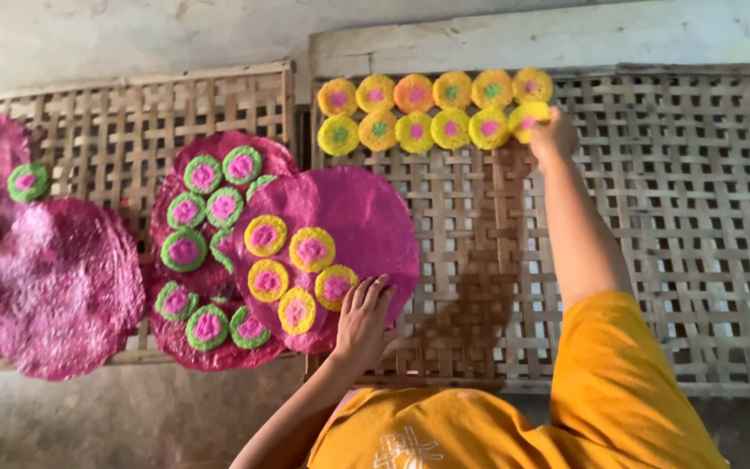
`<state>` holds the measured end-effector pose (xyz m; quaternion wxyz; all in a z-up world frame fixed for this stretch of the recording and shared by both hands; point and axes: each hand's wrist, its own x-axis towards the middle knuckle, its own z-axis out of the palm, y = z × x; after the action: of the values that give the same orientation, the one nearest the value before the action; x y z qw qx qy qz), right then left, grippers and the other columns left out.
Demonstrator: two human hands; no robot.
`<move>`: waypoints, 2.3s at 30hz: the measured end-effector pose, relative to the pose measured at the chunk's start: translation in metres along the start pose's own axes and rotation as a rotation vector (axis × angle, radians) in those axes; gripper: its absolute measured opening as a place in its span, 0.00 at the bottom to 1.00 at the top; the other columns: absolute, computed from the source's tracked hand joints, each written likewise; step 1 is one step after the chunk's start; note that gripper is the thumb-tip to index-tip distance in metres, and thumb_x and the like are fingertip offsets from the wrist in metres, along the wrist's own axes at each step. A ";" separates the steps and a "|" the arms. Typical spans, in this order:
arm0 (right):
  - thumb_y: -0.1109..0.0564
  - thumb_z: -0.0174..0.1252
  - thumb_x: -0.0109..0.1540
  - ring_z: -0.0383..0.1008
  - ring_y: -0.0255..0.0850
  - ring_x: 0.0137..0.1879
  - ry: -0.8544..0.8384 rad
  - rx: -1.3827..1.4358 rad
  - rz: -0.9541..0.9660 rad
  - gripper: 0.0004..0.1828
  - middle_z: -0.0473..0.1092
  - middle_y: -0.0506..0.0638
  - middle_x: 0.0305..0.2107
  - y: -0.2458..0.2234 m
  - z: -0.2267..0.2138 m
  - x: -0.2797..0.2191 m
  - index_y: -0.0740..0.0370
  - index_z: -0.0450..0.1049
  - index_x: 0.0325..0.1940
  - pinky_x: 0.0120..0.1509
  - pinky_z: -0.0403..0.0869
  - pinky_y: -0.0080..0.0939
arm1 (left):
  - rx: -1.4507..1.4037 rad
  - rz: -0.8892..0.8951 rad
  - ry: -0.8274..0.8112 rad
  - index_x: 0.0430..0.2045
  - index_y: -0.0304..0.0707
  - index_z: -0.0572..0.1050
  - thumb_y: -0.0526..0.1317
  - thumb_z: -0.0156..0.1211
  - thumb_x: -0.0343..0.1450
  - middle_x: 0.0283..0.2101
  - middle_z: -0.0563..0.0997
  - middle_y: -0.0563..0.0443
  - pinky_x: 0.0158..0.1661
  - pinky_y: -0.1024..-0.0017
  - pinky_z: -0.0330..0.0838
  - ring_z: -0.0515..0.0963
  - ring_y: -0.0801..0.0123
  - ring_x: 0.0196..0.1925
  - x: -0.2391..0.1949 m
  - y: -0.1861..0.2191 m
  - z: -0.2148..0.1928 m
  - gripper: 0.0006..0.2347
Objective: The person is arranging small colored disks and larger flat red disks onto bamboo drying racks by hand.
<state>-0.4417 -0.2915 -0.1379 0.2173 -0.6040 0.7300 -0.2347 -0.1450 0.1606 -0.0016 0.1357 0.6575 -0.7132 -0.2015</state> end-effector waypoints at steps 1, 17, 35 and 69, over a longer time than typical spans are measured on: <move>0.53 0.63 0.61 0.72 0.60 0.55 0.144 -0.114 -0.163 0.20 0.72 0.60 0.49 -0.003 0.003 -0.001 0.60 0.74 0.57 0.58 0.71 0.63 | -0.003 0.033 0.072 0.54 0.35 0.72 0.43 0.71 0.60 0.63 0.68 0.43 0.64 0.49 0.57 0.64 0.47 0.67 -0.001 -0.007 0.005 0.28; 0.64 0.66 0.61 0.79 0.39 0.43 -0.562 0.346 -0.814 0.11 0.74 0.53 0.43 -0.178 -0.005 -0.305 0.61 0.78 0.47 0.46 0.78 0.37 | -0.415 0.308 0.037 0.38 0.41 0.78 0.45 0.62 0.70 0.40 0.82 0.48 0.36 0.58 0.76 0.82 0.55 0.40 -0.024 0.022 0.019 0.10; 0.55 0.72 0.54 0.77 0.49 0.40 -0.434 0.120 -0.777 0.18 0.74 0.57 0.36 -0.218 0.072 -0.393 0.67 0.74 0.41 0.45 0.76 0.47 | -0.869 -0.345 0.390 0.38 0.35 0.70 0.31 0.61 0.73 0.36 0.73 0.53 0.40 0.70 0.70 0.74 0.68 0.38 -0.021 -0.152 0.013 0.06; 0.63 0.59 0.65 0.82 0.44 0.46 -1.236 0.814 -0.648 0.06 0.80 0.57 0.41 -0.291 0.102 -0.459 0.64 0.73 0.47 0.48 0.80 0.38 | -1.486 -0.485 0.588 0.40 0.31 0.77 0.35 0.57 0.78 0.35 0.78 0.56 0.33 0.79 0.69 0.75 0.78 0.35 -0.134 -0.244 -0.026 0.05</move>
<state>-0.0729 0.1055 -0.0278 0.7057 -0.6798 0.1238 -0.1568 0.0952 0.2774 -0.0829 0.6677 0.5579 -0.1687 -0.4631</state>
